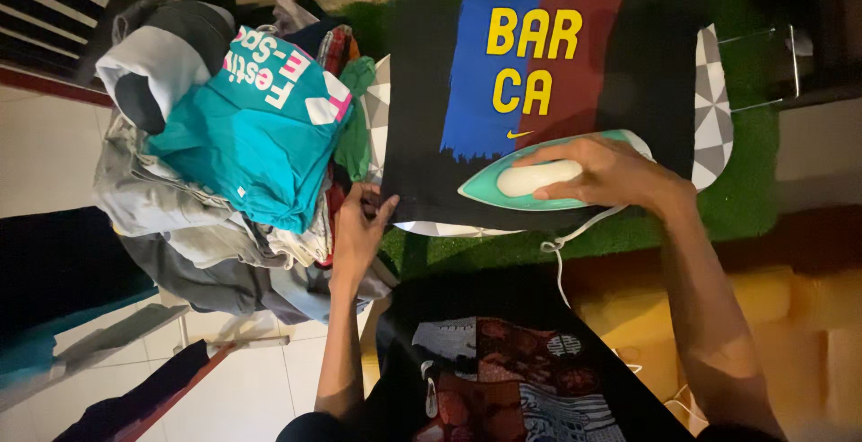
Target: The person irons a black t-shirt with a Barcelona logo on an ironing board. They use a teal and white iron to smooth the front and back of the shirt, adjusting its position multiple times. The person also briefly handles a pile of other clothes nearby.
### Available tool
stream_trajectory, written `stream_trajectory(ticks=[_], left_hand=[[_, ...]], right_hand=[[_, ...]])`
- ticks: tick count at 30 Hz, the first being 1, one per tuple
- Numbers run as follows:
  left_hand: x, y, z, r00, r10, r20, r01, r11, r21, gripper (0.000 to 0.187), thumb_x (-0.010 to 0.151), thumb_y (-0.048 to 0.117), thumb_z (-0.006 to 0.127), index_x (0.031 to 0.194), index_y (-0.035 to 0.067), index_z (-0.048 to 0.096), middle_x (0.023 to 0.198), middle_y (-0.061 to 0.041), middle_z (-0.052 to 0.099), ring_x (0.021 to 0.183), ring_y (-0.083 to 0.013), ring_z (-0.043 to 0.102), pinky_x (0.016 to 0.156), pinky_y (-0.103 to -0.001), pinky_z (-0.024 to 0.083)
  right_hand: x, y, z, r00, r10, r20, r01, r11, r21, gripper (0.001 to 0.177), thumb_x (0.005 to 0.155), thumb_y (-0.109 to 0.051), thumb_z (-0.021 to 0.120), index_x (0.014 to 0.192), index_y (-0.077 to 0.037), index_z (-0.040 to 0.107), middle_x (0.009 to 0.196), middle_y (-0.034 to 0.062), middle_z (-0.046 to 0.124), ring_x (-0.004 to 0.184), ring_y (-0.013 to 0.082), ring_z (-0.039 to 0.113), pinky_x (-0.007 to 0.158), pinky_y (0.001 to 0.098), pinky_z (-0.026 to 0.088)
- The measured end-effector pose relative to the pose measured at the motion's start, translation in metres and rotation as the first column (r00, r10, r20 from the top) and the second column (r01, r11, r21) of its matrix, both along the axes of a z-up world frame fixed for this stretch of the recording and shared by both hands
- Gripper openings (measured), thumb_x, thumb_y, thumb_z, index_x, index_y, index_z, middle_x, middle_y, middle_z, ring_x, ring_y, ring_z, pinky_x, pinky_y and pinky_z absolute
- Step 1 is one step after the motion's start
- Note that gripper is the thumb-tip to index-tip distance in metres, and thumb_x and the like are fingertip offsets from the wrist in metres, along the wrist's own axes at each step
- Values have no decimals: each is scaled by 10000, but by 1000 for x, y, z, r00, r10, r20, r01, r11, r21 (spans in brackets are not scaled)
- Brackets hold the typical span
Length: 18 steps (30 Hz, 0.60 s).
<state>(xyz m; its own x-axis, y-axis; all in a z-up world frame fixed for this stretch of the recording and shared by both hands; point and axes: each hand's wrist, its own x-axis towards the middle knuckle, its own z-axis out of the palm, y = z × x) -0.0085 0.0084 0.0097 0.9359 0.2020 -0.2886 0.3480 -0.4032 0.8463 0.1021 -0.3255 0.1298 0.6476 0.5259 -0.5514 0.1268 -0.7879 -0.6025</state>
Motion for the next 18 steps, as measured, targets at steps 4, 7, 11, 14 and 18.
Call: stream_trajectory(ticks=[4,7,11,14,18], left_hand=[[-1,4,-6,998,-7,66,11,998,-66,230,907,81,755,1059,-4,604,854,-71,692,715,-113,645,632,-284,511],[-5,3,-13,998,22,55,-18,997,-70,212,931,68,733,1085,2,603,863,-81,694,730,-121,656,645,-291,521],[-7,2,-14,999,29,28,-28,999,-35,223,932,49,692,1130,10,597,879,-80,687,728,-139,676,638,-305,568],[-7,5,-11,998,6,66,-8,999,31,205,952,39,681,1140,1,610,895,-100,697,741,-168,683,638,-321,572],[-6,3,-9,999,37,3,-36,998,-46,211,948,45,664,1146,0,606,936,-120,695,768,-183,708,635,-309,601]], right_hand=[[3,9,-1,996,83,43,-84,996,28,530,804,-417,755,1317,-319,659,1257,7,742,1139,234,704,952,384,538],[0,38,-3,995,101,-8,-101,995,-25,527,835,-432,741,1341,-326,640,1271,21,724,1160,251,679,980,399,511],[-1,59,-1,995,100,-11,-101,993,-59,529,865,-438,726,1373,-332,625,1297,39,702,1194,273,647,1002,426,497],[5,57,1,994,78,-77,-86,991,-106,574,846,-436,719,1408,-382,613,1316,2,695,1172,250,664,1002,427,505],[-1,32,7,996,0,-86,-4,999,-52,559,801,-394,753,1349,-373,643,1277,-4,734,1116,232,709,949,409,548]])
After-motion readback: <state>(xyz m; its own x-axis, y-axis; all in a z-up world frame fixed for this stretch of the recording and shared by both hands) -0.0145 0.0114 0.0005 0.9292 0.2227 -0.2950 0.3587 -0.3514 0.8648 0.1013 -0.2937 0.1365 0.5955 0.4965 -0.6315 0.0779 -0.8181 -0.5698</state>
